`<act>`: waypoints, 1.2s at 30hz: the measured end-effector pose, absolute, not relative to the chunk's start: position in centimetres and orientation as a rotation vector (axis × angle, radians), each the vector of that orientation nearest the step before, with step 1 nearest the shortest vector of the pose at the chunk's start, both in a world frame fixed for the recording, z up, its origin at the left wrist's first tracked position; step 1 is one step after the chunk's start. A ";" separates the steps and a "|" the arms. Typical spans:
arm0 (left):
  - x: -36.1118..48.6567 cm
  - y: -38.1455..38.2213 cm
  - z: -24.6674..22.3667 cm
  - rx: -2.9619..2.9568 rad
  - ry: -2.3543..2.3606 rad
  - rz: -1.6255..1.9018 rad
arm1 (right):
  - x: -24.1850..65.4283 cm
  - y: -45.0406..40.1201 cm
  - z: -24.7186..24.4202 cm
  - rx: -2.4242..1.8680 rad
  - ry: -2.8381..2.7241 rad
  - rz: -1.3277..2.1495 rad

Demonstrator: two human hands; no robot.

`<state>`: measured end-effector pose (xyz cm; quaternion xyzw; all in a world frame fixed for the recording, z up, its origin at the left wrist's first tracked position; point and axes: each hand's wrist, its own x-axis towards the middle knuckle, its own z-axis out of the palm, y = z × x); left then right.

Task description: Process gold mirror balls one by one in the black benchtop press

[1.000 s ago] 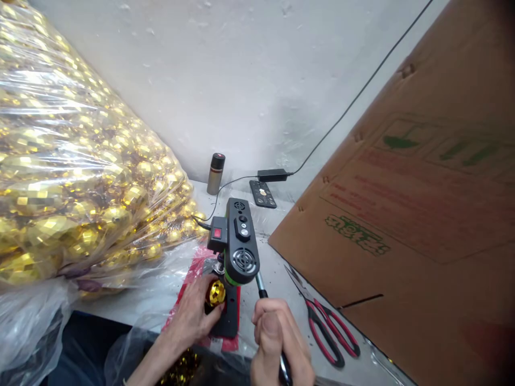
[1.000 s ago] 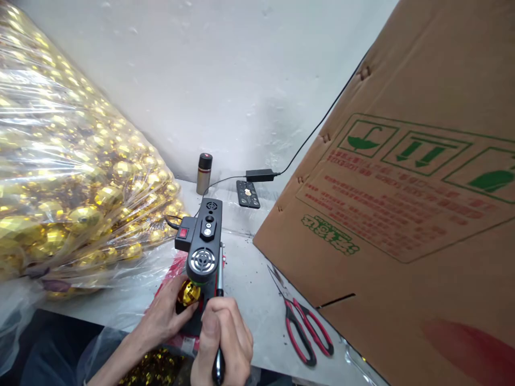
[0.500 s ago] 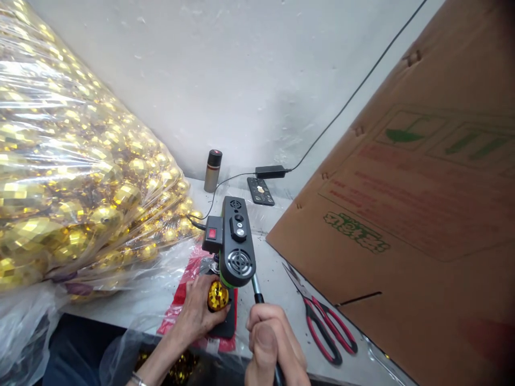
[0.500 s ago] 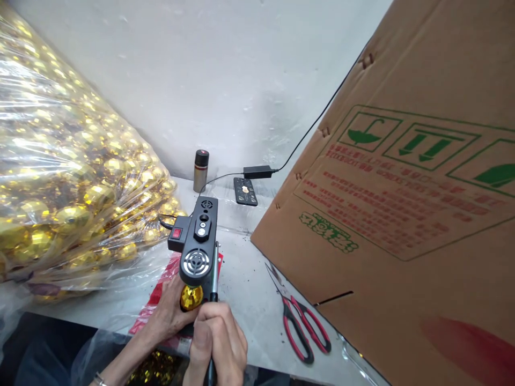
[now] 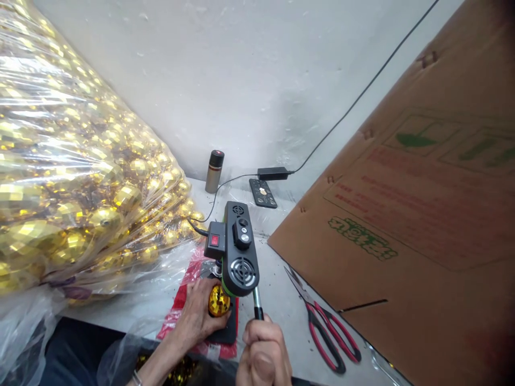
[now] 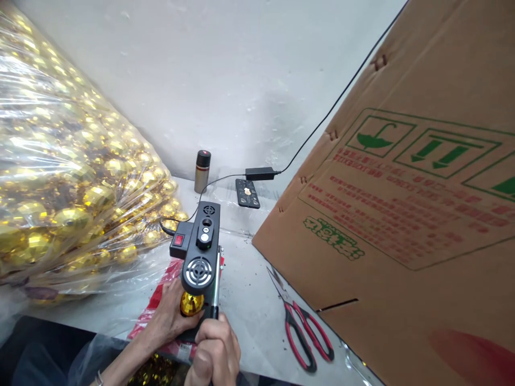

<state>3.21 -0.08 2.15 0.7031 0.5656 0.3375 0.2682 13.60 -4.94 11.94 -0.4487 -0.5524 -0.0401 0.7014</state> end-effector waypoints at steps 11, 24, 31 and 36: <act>3.4 0.0 2.0 1.906 1.525 0.919 | 13.5 -4.4 11.2 -0.908 -1.209 -0.068; 3.4 0.0 2.3 1.925 1.562 0.874 | 13.7 -3.9 9.4 -0.858 -1.193 -0.079; 3.4 0.0 1.8 1.936 1.576 0.919 | 13.6 -3.5 9.0 -0.835 -1.167 -0.083; 3.4 0.0 1.4 1.944 1.567 0.984 | 12.5 -4.1 8.7 -0.887 -1.079 0.014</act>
